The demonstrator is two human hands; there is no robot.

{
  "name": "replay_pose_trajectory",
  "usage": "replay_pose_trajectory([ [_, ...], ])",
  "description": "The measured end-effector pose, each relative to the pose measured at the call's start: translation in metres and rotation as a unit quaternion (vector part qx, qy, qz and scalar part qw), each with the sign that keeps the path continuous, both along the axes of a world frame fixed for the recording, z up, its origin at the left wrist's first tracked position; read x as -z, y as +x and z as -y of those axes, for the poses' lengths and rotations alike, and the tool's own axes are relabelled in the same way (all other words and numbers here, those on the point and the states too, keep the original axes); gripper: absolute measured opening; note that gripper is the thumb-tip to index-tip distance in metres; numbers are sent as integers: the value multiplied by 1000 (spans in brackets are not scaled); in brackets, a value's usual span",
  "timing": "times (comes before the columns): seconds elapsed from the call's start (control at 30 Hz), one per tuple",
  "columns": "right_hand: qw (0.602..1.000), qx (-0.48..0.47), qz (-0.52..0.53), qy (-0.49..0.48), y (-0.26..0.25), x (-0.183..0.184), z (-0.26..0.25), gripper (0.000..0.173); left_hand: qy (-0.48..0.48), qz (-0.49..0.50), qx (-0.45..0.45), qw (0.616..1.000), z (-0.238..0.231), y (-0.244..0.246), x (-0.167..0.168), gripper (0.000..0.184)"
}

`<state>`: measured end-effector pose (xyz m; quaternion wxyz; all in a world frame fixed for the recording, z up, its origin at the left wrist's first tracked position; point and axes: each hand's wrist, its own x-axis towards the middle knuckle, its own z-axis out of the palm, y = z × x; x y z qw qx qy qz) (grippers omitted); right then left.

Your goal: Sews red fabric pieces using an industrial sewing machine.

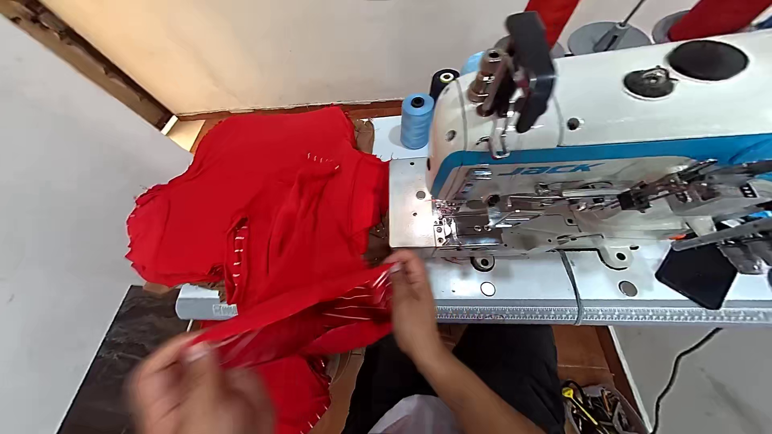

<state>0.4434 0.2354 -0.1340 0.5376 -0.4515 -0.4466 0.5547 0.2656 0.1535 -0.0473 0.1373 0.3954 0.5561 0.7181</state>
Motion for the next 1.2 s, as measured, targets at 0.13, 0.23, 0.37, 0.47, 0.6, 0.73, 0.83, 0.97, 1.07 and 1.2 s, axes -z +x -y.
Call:
replay_pose_trajectory([
  [0.13, 987, -79, -89, 107, 20, -21, 13, 20, 80, -286, -69, 952, -64, -10, -51, 18],
  [0.23, 997, 6, -71, 14, 76, 12, 12, 25, -43, -551, 11, 834, -167, 15, -2, 35],
  [0.37, 987, 100, 122, 12, 108, 55, -1, 25, -119, -499, 334, 791, -243, 53, 65, 41],
  [0.47, 925, 150, 338, 89, 101, 55, -10, 51, -114, -491, 410, 761, -246, 53, 65, 22],
  [0.6, 901, 193, 360, 147, 86, 51, -23, 26, -78, -493, 478, 723, -235, 58, 49, 11],
  [0.73, 943, 149, 249, 161, 94, 41, -23, 19, -82, -346, 569, 742, -235, 45, 34, 13],
  [0.83, 963, 100, 198, 155, 107, 30, -24, 29, -40, -366, 598, 712, -241, 37, 30, 26],
  [0.97, 942, 111, 262, 177, 110, 25, -24, 30, -51, -413, 570, 708, -240, 36, 33, 20],
  [1.07, 890, 160, 369, 216, 107, 28, -24, 32, -30, -405, 553, 728, -240, 38, 35, 21],
  [1.2, 836, 202, 445, 251, 108, 32, -20, 25, -8, -399, 506, 765, -237, 45, 36, 12],
])
